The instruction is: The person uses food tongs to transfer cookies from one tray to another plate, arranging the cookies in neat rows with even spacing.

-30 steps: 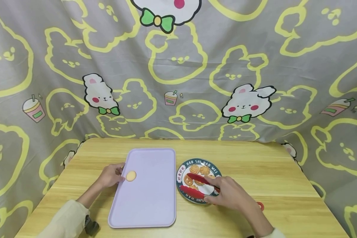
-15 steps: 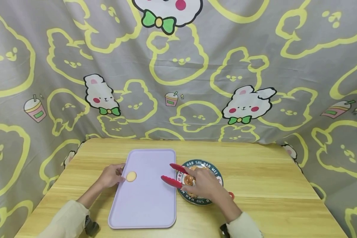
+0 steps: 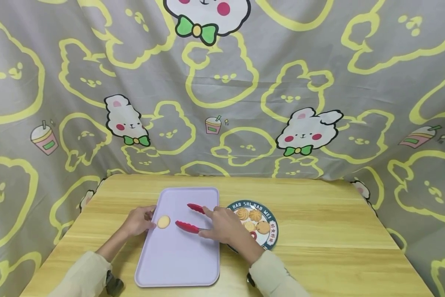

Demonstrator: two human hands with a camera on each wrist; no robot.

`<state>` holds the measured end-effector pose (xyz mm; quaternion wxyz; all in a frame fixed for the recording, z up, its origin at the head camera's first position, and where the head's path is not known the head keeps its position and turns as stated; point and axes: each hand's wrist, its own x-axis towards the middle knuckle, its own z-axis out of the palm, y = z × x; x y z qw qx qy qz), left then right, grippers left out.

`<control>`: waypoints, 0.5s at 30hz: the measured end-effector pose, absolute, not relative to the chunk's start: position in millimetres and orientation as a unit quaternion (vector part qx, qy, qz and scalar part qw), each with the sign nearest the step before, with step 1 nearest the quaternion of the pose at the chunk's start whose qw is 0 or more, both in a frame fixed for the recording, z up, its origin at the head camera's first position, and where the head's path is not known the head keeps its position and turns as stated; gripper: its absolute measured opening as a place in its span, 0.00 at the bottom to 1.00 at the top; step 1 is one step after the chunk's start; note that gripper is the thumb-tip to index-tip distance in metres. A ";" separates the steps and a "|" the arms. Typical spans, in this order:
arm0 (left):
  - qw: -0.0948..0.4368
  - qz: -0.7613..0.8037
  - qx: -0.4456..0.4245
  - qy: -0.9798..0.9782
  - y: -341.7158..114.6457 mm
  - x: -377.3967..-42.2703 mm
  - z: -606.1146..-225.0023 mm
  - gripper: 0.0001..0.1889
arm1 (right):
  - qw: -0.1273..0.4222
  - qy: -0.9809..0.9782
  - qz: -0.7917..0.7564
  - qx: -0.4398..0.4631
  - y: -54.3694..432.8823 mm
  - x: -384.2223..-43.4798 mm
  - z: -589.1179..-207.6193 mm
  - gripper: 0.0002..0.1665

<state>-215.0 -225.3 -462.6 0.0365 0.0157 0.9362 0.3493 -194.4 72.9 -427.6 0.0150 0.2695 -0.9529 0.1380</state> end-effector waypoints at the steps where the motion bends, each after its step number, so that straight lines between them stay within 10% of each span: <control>1: 0.036 0.349 0.014 0.936 -225.5 -215.0 -463.2 0.36 | 0.015 -0.953 0.132 0.271 68.9 -194.9 -427.6 0.45; 15: 0.028 0.345 0.026 0.938 -226.8 -215.1 -461.9 0.36 | 0.000 -0.950 0.104 0.296 27.6 -199.3 -435.3 0.46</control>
